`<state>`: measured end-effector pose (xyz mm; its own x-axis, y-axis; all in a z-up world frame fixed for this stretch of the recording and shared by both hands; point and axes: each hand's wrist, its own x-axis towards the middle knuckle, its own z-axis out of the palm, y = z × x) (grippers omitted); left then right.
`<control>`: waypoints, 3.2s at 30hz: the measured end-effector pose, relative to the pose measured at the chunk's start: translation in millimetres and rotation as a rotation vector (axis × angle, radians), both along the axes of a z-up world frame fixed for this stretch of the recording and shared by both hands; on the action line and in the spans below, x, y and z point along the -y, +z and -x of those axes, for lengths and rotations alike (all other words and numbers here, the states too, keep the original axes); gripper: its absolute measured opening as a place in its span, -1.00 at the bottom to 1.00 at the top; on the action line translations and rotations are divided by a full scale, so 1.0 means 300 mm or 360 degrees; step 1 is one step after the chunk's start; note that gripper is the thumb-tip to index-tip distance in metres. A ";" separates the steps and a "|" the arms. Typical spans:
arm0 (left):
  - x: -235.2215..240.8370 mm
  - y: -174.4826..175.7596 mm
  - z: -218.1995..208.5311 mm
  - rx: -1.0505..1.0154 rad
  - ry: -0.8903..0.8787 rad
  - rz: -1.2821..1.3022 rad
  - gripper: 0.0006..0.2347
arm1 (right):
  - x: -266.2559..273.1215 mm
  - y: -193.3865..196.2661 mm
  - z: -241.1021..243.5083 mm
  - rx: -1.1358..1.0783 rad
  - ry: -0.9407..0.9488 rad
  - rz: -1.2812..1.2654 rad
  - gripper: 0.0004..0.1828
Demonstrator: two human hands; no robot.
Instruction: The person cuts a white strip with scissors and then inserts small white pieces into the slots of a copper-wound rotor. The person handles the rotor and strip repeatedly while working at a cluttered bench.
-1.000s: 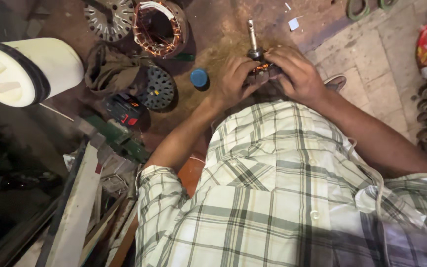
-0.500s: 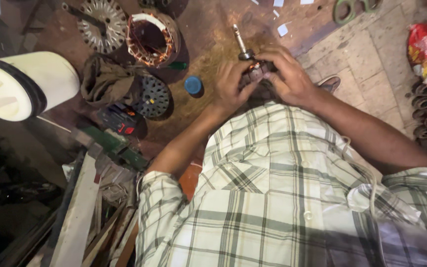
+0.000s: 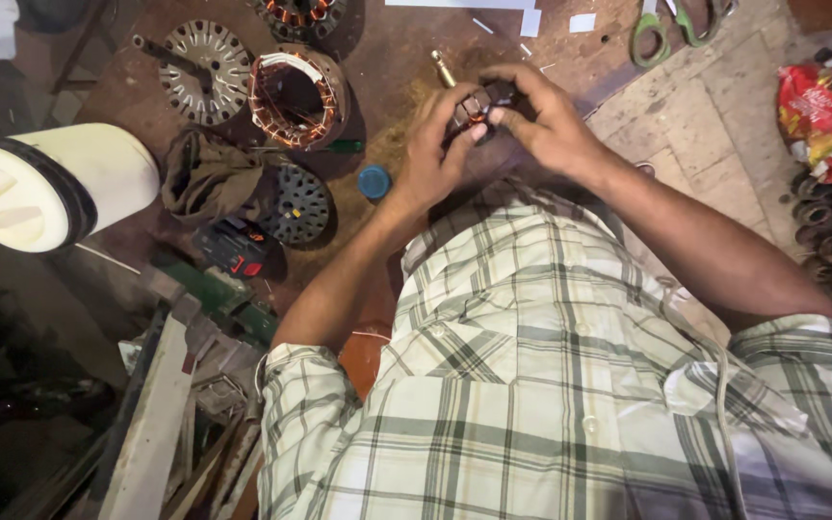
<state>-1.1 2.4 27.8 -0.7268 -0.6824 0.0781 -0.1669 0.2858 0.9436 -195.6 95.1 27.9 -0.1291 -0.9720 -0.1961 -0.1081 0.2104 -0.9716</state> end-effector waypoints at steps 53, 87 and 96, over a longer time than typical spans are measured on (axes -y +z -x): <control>0.012 -0.150 -0.016 -0.0213 0.0251 -0.0664 -0.62 | 0.057 0.104 -0.014 -0.1081 0.0525 0.0999 -0.69; 0.039 -0.107 -0.004 -0.0172 0.0183 -0.0421 -0.78 | 0.060 0.092 0.076 -0.1215 0.0593 0.0770 -0.66; 0.045 -0.102 -0.013 -0.0125 0.0155 -0.0366 -0.76 | 0.079 0.124 0.063 -0.1298 0.0643 0.0713 -0.57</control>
<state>2.8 -11.1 -2.8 -0.6544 -0.7554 -0.0339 -0.1070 0.0481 0.9931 -214.7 71.5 65.0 0.2938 -0.9351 0.1982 -0.7560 -0.3542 -0.5504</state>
